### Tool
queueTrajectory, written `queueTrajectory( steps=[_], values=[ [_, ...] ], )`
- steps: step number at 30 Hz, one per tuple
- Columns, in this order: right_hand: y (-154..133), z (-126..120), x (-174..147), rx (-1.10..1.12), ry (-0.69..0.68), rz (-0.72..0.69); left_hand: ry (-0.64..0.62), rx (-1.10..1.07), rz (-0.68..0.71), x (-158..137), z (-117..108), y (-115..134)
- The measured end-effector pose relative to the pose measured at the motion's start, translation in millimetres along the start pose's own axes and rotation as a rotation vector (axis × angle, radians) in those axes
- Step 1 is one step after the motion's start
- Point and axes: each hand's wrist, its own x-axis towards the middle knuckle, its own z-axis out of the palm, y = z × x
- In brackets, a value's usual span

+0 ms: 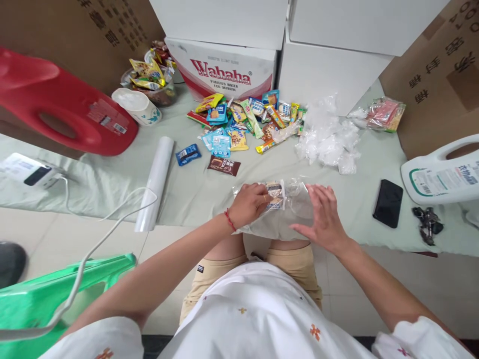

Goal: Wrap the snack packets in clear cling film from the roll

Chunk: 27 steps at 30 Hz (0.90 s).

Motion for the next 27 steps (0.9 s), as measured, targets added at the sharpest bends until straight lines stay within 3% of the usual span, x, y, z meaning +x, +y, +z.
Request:
queueTrajectory(
  steps=[3,7,9,15,19,23,27],
  values=[
    [1,15,12,0.013,-0.019,0.029,0.008,0.001,-0.004,0,1,0],
    [9,17,39,0.150,-0.120,-0.064,0.004,0.009,-0.009,1,0,1],
    [14,18,50,0.195,-0.163,-0.046,-0.001,0.023,0.000,1,-1,2],
    [38,49,80,0.321,-0.325,0.169,-0.036,0.007,0.033,8,-3,0],
    [44,62,89,0.383,-0.455,0.364,-0.046,-0.297,0.025,4,-18,-17],
    [42,61,89,0.404,-0.487,0.434,0.193,-0.459,-0.120,-28,-35,-20],
    [41,60,91,0.393,-0.488,0.430,0.388,-0.171,-0.132,-59,-22,15]
  ],
)
